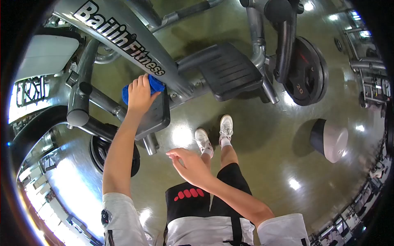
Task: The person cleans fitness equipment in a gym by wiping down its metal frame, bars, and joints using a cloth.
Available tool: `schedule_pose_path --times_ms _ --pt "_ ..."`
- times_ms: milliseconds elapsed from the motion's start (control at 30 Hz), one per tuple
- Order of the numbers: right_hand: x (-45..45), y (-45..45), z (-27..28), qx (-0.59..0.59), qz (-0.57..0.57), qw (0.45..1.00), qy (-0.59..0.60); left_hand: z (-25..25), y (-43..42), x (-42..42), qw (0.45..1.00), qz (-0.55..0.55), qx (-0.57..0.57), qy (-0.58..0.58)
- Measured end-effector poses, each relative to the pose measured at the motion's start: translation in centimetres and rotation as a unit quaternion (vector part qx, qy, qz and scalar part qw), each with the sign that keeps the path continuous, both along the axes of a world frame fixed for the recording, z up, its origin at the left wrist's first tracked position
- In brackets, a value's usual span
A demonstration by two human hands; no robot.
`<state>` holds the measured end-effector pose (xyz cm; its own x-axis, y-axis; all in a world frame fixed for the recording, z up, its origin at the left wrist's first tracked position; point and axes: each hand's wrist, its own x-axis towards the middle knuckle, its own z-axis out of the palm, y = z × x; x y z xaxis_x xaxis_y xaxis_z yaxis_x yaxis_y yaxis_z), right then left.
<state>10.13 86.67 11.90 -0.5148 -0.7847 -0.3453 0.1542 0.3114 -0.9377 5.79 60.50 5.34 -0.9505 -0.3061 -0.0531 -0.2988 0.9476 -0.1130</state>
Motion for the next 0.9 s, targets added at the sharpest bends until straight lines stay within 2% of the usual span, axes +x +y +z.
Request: schedule_pose_path --times_ms 167,300,400,500,600,667,700,767,833,900 --pt "0.6 -1.2 -0.7 -0.007 0.029 0.999 0.015 0.6 -0.9 -2.9 0.986 0.083 0.129 -0.063" --pt "0.9 -1.2 -1.4 0.001 0.028 0.999 0.016 0.7 -2.2 -3.4 0.981 0.095 0.141 -0.094" --pt "0.5 -1.1 -1.7 0.023 0.031 0.999 0.015 1.1 -3.0 -3.7 0.966 0.097 0.208 -0.122" --pt "-0.3 -0.7 -2.2 0.052 0.037 0.997 0.038 1.5 -2.8 -2.8 0.962 0.095 0.234 -0.107" --pt "-1.1 -0.3 -2.9 0.058 0.028 0.996 0.056 2.0 -2.7 -0.3 0.975 0.118 0.174 -0.074" --pt "-1.4 0.0 -2.9 0.05 0.016 0.997 0.052 0.8 -3.9 3.0 0.983 0.112 0.139 0.047" --pt "-1.5 0.0 -2.9 0.05 0.011 0.997 0.054 0.3 -4.5 4.2 0.983 0.115 0.136 0.046" --pt "-1.6 0.1 -2.9 0.048 0.007 0.997 0.054 -1.0 -5.8 6.8 0.961 0.226 0.156 0.009" --pt "-1.4 0.0 -2.9 0.048 0.003 0.995 0.084 -2.4 -6.6 8.7 0.97 0.19 0.15 0.026" --pt "-1.1 0.0 -2.9 0.054 0.023 0.995 0.08 -3.2 -6.6 9.2 0.963 0.12 0.209 0.121"
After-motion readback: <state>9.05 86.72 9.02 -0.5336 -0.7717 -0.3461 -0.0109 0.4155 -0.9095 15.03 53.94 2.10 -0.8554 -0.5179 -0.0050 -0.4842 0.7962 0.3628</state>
